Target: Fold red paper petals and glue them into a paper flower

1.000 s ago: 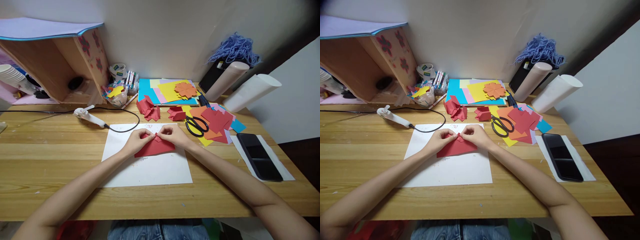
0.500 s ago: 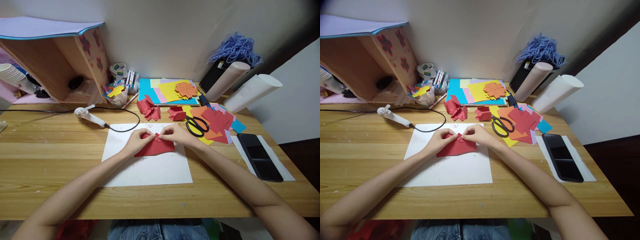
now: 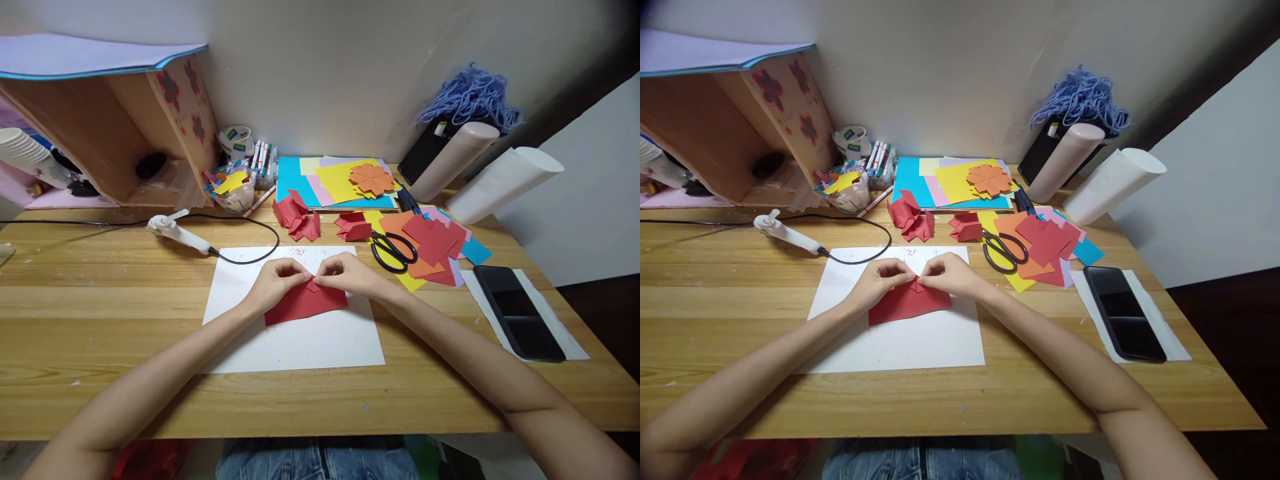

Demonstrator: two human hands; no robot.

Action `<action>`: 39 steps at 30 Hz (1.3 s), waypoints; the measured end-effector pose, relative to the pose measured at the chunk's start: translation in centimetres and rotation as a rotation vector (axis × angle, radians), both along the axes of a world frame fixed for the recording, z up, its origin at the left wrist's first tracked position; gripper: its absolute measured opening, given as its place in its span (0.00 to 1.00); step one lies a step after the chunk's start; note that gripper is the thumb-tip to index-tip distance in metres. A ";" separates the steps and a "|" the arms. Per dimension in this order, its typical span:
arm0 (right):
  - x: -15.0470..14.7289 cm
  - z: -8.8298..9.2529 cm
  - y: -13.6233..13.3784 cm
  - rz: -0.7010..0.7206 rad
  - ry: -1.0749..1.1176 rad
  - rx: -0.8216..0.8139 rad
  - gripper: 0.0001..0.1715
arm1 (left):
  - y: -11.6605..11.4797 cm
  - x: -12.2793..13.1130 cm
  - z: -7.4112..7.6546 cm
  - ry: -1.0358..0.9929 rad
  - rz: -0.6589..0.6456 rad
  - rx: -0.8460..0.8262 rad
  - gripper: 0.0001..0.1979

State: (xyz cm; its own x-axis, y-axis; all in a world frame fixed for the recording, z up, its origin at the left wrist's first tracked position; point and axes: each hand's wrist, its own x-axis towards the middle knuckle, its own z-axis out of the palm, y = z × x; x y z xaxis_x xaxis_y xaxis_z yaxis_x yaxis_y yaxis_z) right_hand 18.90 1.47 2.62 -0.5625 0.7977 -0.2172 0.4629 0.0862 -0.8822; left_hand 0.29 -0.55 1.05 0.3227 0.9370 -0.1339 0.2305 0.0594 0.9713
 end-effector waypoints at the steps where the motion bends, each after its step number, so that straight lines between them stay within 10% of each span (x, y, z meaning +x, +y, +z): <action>1: 0.0 0.0 0.0 -0.001 0.007 -0.003 0.11 | 0.0 0.0 0.0 -0.004 0.005 -0.009 0.10; 39: -0.3 -0.9 0.2 -0.147 0.136 -0.051 0.15 | 0.6 -0.2 -0.9 0.017 0.095 -0.010 0.20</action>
State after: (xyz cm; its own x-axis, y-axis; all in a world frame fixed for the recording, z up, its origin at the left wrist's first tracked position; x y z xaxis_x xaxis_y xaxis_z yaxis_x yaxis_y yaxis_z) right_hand 18.57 1.64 1.75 -0.4677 0.8633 -0.1896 0.3439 -0.0198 -0.9388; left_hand 0.05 0.07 0.19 0.2305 0.9617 -0.1483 0.2394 0.0916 0.9666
